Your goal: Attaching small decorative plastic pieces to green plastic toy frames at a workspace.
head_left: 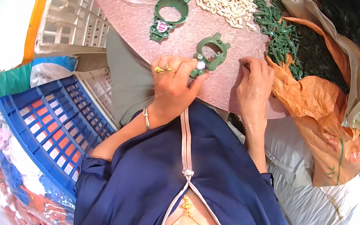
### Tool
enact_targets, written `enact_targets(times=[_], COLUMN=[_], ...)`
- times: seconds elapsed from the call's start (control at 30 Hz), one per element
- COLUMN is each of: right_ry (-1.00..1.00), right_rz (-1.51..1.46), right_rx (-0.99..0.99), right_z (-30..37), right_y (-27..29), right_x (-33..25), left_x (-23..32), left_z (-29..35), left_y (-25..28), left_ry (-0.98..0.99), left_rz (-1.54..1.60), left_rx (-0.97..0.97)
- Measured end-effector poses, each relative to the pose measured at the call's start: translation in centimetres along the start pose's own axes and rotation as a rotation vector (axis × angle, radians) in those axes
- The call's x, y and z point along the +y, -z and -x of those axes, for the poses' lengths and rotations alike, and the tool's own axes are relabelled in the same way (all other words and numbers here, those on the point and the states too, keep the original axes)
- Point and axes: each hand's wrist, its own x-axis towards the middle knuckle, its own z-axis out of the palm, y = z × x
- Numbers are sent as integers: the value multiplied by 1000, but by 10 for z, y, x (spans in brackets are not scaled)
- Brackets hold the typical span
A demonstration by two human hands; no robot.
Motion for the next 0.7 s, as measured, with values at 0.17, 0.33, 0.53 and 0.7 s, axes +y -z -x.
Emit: enact_targets(times=[0.17,0.33,0.53,0.7], right_ry=[-166,-354,118,304], right_rz=[-591,-1168,-741,-468], right_rx=[39,-269,-344,-426], right_z=[-11,-33,-59,-70], right_y=[-5,20,27,27], right_x=[-6,-22,-36,-45], left_x=[1,2,3,2], left_z=[2,6,4,2], left_y=[-3,-2,-1,0], left_ry=[3,16,17,19], left_rz=[10,9,10,5], left_rx=[8,13,-10,-23])
